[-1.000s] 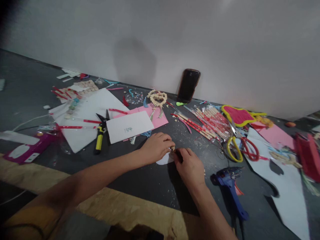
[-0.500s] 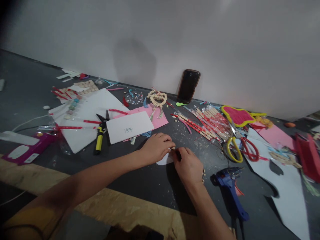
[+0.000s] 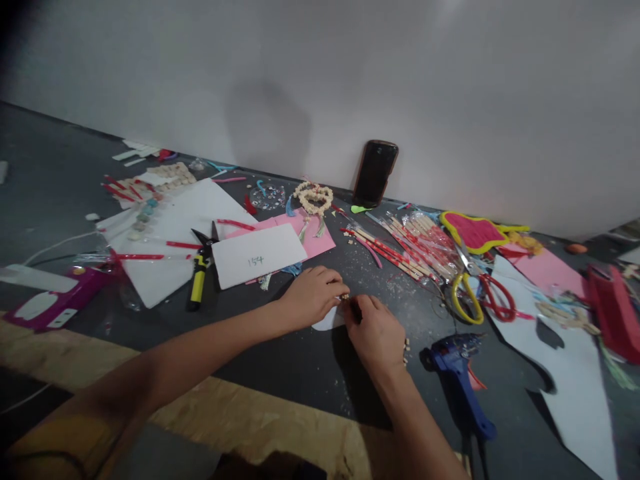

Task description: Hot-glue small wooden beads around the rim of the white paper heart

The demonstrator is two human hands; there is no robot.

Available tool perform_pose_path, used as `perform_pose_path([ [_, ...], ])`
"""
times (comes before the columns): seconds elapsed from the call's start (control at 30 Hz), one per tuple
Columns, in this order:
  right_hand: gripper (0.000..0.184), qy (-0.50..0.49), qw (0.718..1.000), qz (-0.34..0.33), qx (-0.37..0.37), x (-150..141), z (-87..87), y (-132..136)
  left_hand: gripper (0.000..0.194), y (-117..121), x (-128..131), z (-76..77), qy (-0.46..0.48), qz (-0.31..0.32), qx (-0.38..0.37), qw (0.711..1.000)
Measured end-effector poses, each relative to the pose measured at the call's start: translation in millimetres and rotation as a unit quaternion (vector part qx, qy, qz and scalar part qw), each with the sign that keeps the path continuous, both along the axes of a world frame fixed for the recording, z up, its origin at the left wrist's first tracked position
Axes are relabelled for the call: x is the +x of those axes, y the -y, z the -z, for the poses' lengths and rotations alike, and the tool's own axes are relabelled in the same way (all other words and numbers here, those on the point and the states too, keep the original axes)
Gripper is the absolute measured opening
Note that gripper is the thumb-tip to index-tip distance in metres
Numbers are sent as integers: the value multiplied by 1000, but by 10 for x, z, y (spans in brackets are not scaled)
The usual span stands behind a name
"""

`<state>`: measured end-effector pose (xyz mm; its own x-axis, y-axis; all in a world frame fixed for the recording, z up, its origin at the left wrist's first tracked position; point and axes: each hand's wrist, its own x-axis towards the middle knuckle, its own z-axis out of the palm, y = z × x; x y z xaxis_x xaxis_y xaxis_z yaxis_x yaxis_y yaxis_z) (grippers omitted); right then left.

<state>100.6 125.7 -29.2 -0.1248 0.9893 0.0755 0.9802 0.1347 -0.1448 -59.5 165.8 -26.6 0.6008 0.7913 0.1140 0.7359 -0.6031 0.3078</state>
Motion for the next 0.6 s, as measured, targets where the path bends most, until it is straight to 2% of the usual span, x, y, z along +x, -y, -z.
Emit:
perform_pose_path([
  [0.6, 20, 2, 1000, 8, 5, -28, 0, 12, 22, 5, -2, 1, -1, 2, -3, 1000],
])
